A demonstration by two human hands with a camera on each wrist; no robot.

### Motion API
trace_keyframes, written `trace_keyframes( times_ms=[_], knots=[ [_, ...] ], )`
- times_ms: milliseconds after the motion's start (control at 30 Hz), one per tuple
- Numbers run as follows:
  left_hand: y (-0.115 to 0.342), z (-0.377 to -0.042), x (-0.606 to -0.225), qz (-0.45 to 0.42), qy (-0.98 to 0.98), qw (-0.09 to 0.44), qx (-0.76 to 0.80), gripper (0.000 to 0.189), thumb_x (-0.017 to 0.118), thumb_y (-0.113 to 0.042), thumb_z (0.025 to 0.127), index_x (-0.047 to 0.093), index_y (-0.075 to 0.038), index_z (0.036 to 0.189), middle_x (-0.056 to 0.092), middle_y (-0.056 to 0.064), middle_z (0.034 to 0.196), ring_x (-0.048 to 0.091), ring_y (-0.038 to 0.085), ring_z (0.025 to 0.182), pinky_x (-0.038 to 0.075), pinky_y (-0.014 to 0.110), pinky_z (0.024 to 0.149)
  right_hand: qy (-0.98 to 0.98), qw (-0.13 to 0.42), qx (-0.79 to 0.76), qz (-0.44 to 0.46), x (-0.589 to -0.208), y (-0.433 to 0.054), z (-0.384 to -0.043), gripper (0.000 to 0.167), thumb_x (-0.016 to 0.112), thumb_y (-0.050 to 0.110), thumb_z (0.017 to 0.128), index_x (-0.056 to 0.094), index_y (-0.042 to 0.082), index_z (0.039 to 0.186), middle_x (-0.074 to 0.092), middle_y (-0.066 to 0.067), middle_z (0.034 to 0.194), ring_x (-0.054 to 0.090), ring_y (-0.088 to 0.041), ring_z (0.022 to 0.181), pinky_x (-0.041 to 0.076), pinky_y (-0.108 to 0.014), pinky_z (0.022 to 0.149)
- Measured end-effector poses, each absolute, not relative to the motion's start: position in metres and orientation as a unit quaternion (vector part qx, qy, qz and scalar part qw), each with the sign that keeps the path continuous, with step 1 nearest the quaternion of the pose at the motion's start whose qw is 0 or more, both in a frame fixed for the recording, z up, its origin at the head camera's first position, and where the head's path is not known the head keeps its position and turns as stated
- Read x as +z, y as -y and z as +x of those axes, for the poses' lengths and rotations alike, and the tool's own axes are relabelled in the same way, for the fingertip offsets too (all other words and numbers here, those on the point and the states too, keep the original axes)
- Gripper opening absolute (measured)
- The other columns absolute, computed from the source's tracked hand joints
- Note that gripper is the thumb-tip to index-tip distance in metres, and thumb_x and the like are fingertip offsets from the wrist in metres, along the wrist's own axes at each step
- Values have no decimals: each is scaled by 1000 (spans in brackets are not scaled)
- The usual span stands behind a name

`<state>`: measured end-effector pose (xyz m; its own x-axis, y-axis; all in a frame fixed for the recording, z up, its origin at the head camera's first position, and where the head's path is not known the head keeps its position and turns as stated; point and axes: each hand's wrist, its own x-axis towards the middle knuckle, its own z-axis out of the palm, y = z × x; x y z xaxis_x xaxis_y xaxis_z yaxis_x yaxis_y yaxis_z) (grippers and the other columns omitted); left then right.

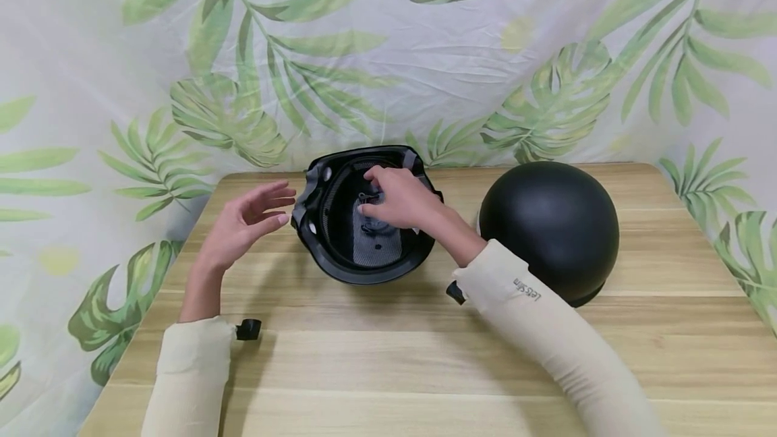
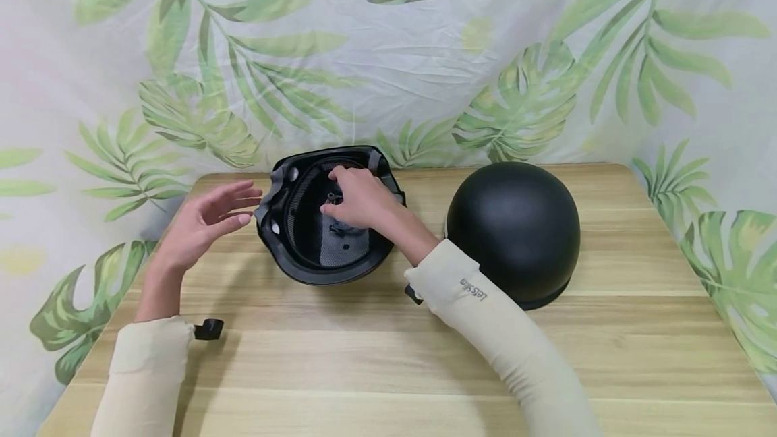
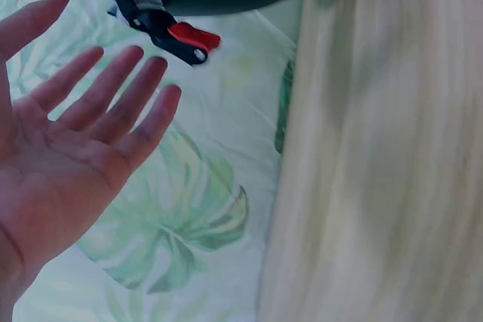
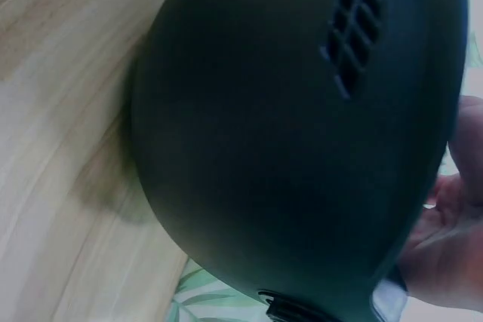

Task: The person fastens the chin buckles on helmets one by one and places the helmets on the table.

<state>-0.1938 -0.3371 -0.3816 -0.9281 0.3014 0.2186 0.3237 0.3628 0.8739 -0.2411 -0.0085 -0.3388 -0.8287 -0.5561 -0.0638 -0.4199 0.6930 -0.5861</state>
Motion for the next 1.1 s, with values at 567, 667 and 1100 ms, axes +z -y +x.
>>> trace_keyframes(
  times_ms=[567,667,1100],
  knots=[
    [349,-202,-404,-194,795,-27,-574,55,72,7,97,54,10,149,75,-10,126,72,4,115,59,19,97,-907,174,-258,-283,-353,21,-250,65,70,35,105,47,9,160,63,-15,150,61,-28,138,54,-43,112],
    [348,-202,-404,-189,801,-30,-567,56,73,5,98,52,12,149,74,-12,125,72,3,114,59,19,96,-904,184,-264,-282,-354,21,-251,64,70,35,106,47,10,160,64,-15,150,60,-29,139,54,-44,113],
    [345,-204,-404,-184,818,-33,-544,54,75,0,98,57,5,149,73,-12,127,72,4,115,60,20,96,-854,232,-398,-242,-364,13,-263,53,74,29,103,59,8,150,71,-10,139,67,-26,129,57,-41,106]
  ],
)
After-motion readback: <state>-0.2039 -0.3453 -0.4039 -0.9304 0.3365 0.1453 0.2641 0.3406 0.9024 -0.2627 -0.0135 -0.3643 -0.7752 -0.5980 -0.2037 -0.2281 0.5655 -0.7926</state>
